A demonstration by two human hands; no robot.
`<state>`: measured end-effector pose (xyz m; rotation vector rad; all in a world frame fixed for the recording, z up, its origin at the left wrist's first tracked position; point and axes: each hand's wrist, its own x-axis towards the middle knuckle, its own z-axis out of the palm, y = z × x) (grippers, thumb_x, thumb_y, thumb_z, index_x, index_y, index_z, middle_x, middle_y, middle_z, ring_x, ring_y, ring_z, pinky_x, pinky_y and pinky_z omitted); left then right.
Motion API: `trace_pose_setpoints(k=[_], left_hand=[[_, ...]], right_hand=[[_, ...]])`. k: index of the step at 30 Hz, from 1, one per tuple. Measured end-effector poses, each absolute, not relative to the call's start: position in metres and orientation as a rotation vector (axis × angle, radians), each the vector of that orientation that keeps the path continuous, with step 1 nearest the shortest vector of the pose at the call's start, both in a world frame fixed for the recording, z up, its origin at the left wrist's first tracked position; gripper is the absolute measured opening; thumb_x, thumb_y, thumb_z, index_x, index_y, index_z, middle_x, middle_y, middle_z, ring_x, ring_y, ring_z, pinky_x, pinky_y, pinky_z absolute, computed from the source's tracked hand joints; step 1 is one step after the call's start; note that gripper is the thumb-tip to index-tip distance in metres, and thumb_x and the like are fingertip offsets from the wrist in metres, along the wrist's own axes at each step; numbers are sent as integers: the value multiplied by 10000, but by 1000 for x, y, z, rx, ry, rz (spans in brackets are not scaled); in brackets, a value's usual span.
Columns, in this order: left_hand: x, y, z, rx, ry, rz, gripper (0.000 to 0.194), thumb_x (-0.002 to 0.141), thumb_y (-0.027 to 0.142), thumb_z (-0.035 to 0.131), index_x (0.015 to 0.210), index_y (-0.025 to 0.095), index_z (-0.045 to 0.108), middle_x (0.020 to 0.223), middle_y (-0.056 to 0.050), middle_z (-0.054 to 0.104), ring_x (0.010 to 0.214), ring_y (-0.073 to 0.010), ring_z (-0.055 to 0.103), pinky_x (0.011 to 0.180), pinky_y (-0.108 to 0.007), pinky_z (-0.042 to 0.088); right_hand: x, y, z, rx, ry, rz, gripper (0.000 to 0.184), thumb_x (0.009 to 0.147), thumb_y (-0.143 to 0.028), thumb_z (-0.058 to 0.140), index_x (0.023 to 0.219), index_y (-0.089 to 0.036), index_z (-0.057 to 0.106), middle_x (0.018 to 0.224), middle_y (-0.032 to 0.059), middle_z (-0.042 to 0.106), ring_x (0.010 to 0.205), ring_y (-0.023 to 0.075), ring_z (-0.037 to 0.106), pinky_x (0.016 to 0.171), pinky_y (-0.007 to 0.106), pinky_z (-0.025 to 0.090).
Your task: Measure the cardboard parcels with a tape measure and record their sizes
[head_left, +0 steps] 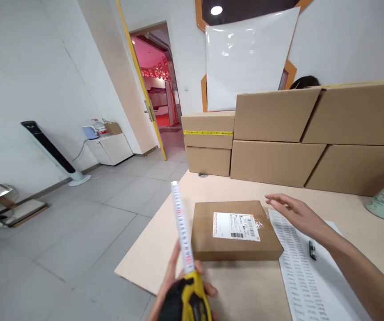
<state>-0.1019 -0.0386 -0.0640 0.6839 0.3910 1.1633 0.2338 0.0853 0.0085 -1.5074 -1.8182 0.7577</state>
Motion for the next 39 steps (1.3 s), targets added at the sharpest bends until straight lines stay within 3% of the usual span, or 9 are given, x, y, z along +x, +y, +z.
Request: trace_pose_setpoints(k=[5, 8, 14, 20, 25, 30, 33, 36, 39], left_hand=[[-137, -45, -69, 626, 496, 1393, 924, 773, 382, 634, 1442, 462, 1, 1345, -51, 543, 1344, -345, 340, 945, -544, 437], [-129, -47, -72, 652, 605, 1377, 950, 714, 456, 663, 1459, 407, 75, 1420, -71, 474, 1400, -360, 191, 1003, -569, 367], [-121, -36, -53, 585, 520, 1276, 966, 725, 441, 651, 1471, 370, 41, 1421, -78, 476, 1355, -334, 314, 1020, -546, 365], [-128, 7, -13, 662, 250, 1300, 967, 730, 406, 652, 1477, 340, 42, 1350, -104, 544, 1135, -282, 570, 1005, -538, 383], [-117, 34, 6, 813, 327, 1252, 881, 781, 389, 596, 1481, 312, 65, 1353, -113, 535, 1276, -300, 433, 1045, -597, 287], [-117, 5, 14, 811, 345, 1284, 1001, 681, 497, 686, 1477, 355, 97, 1450, -104, 427, 1265, -378, 438, 936, -563, 438], [-105, -14, 9, 846, 445, 1249, 1031, 664, 441, 736, 1484, 322, 123, 1159, -98, 652, 1215, -380, 485, 955, -578, 424], [-80, -25, -8, 870, 504, 1167, 931, 746, 381, 680, 1490, 262, 132, 822, -69, 701, 1034, -340, 602, 1033, -614, 316], [-56, -32, -29, 863, 420, 1034, 867, 778, 349, 653, 1483, 277, 154, 851, -77, 694, 976, -332, 626, 1013, -629, 296]], right_hand=[[263, 30, -38, -1674, -1771, 807, 481, 839, -617, 449, 1174, -325, 635, 1291, 47, 608, 1195, 314, 543, 948, 463, 485], [254, 7, -61, -1632, -1716, 905, 569, 824, -602, 488, 1310, -312, 544, 1358, 44, 544, 1259, 295, 479, 1026, 438, 423], [230, -13, -42, -1621, -1627, 972, 731, 813, -598, 508, 1462, -328, 307, 1398, 58, 496, 1227, 288, 516, 911, 403, 529], [232, 11, 1, -1652, -1872, 477, 710, 746, -584, 618, 1395, -403, 394, 1338, 54, 563, 1143, 347, 572, 878, 499, 514], [224, 62, -2, -1660, -1841, 247, 581, 823, -560, 521, 1354, -340, 436, 1263, 54, 601, 1017, 280, 616, 792, 432, 529], [223, 75, -8, -1610, -1819, 244, 491, 826, -510, 538, 1279, -331, 477, 1224, 34, 608, 925, 230, 626, 741, 365, 527], [217, 65, -10, -1614, -1804, 210, 474, 830, -512, 536, 1255, -311, 479, 1227, 42, 598, 901, 230, 619, 715, 355, 516], [208, 54, -11, -1610, -1803, 174, 448, 843, -524, 519, 1221, -284, 498, 1155, 54, 623, 907, 236, 610, 713, 352, 503], [202, 48, -8, -1618, -1785, 225, 374, 889, -521, 447, 1179, -298, 526, 1072, 37, 647, 882, 219, 618, 682, 333, 498]])
